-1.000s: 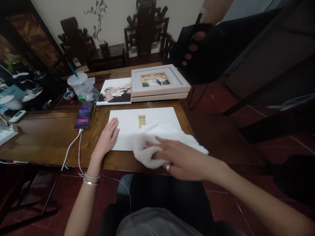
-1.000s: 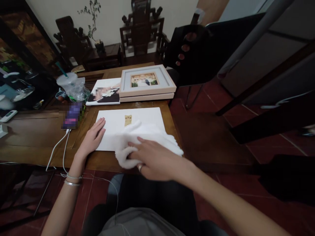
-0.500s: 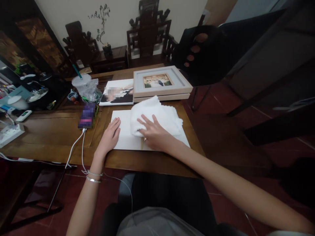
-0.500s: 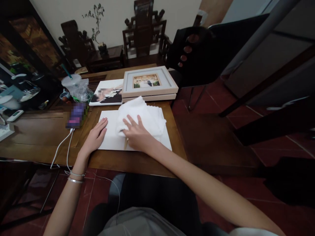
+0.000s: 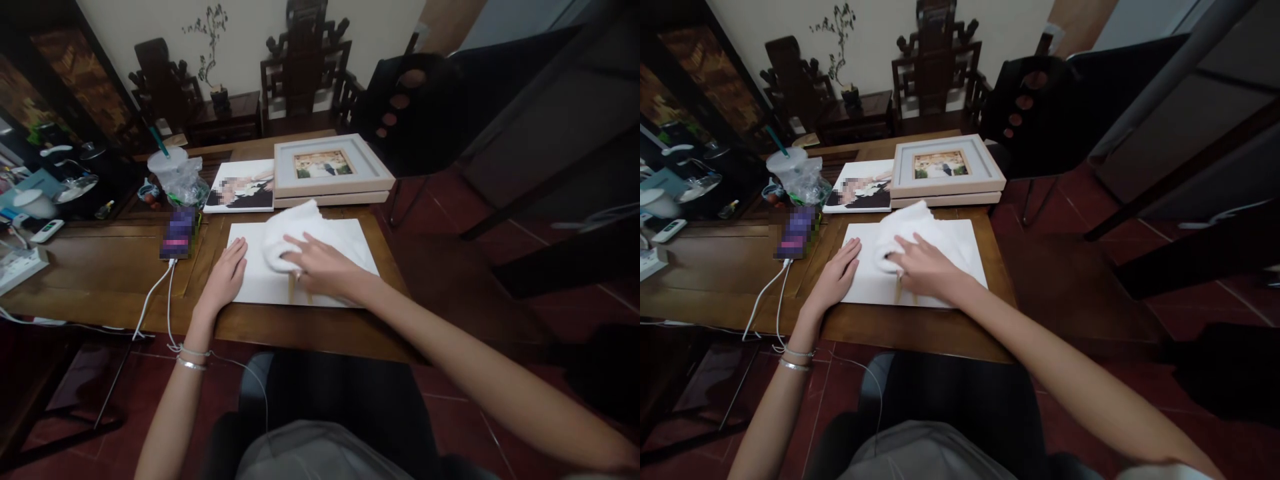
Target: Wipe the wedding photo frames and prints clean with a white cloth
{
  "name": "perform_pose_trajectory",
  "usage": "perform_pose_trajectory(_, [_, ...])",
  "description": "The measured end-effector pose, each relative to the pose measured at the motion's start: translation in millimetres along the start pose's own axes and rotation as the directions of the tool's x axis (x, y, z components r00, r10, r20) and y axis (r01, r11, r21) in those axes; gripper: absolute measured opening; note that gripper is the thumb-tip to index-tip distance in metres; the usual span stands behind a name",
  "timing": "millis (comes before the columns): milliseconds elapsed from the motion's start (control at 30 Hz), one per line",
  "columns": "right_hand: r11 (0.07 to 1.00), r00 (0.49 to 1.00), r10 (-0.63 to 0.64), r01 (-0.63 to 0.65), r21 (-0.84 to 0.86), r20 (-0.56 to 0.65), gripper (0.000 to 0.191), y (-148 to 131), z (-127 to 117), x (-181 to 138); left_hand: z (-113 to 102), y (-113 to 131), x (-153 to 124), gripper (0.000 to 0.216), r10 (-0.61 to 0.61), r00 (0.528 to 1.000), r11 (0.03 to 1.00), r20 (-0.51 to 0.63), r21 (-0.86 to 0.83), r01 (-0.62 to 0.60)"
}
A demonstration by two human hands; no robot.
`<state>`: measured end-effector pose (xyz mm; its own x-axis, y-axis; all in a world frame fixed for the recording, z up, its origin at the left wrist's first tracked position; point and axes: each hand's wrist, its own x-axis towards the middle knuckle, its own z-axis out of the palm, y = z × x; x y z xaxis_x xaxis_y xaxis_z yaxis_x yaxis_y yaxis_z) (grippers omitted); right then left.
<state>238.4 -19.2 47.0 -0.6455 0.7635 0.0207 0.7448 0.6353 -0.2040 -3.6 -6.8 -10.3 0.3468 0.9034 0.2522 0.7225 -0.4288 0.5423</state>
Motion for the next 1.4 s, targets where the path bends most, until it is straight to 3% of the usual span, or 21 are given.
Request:
perform_pose_trajectory(167, [0.992, 1.0, 0.009, -0.011, -0.123, -0.022, 0.048, 2, 10, 28, 0, -2, 1, 0.048, 0.0, 1.0, 1.0, 0.006, -0.001, 0.0])
perform_pose_trajectory(300, [0.982, 0.995, -0.1, 0.1, -0.163, 0.009, 0.042, -31, 18, -4, 0, -1, 0, 0.048, -0.001, 1.0, 1.0, 0.007, 0.008, 0.001])
perform_pose_trajectory(433, [0.976, 0.973, -0.214, 0.217, -0.024, 0.091, 0.037, -64, 11, -47, 0, 1, -1, 0.047, 0.007, 1.0, 1.0, 0.002, 0.017, -0.007])
perform_pose_trajectory(533, [0.964, 0.958, -0.259, 0.248, 0.097, 0.126, 0.038, -67, 0, -58, 0, 1, -1, 0.047, 0.007, 1.0, 1.0, -0.003, 0.015, -0.007])
perform_pose_trajectory(633, [0.974, 0.972, -0.206, 0.192, 0.123, 0.112, 0.039, -48, -7, -44, 0, 1, -1, 0.047, 0.008, 1.0, 1.0, -0.004, 0.004, -0.008])
perform_pose_trajectory(800, [0.998, 0.999, 0.036, -0.034, -0.044, 0.035, 0.043, -13, -3, 12, 0, 0, 1, 0.047, 0.023, 0.999, 1.0, -0.023, -0.014, -0.023])
perform_pose_trajectory(967, [0.979, 0.996, 0.094, -0.094, -0.179, -0.011, 0.044, -29, 15, 47, -2, 1, 3, 0.044, -0.023, 0.996, 0.992, -0.083, -0.127, 0.012])
perform_pose_trajectory(1067, [0.979, 0.998, -0.04, 0.029, -0.2, -0.052, 0.038, -52, 27, 44, -6, 1, 4, 0.049, -0.151, 0.973, 0.934, -0.177, -0.349, 0.081])
perform_pose_trajectory(1167, [0.948, 0.953, -0.293, 0.279, -0.151, -0.075, 0.032, -67, 30, 28, -9, 2, 5, 0.056, -0.239, 0.943, 0.868, -0.234, -0.486, 0.1])
perform_pose_trajectory(1300, [0.873, 0.873, -0.487, 0.487, 0.024, -0.025, 0.028, -67, 16, -1, -8, 8, 2, 0.06, -0.223, 0.942, 0.908, -0.252, -0.404, 0.107])
perform_pose_trajectory(1400, [0.897, 0.903, -0.428, 0.421, 0.137, 0.027, 0.027, -56, -2, -19, -5, 11, 0, 0.055, -0.122, 0.98, 0.968, -0.157, -0.238, 0.082])
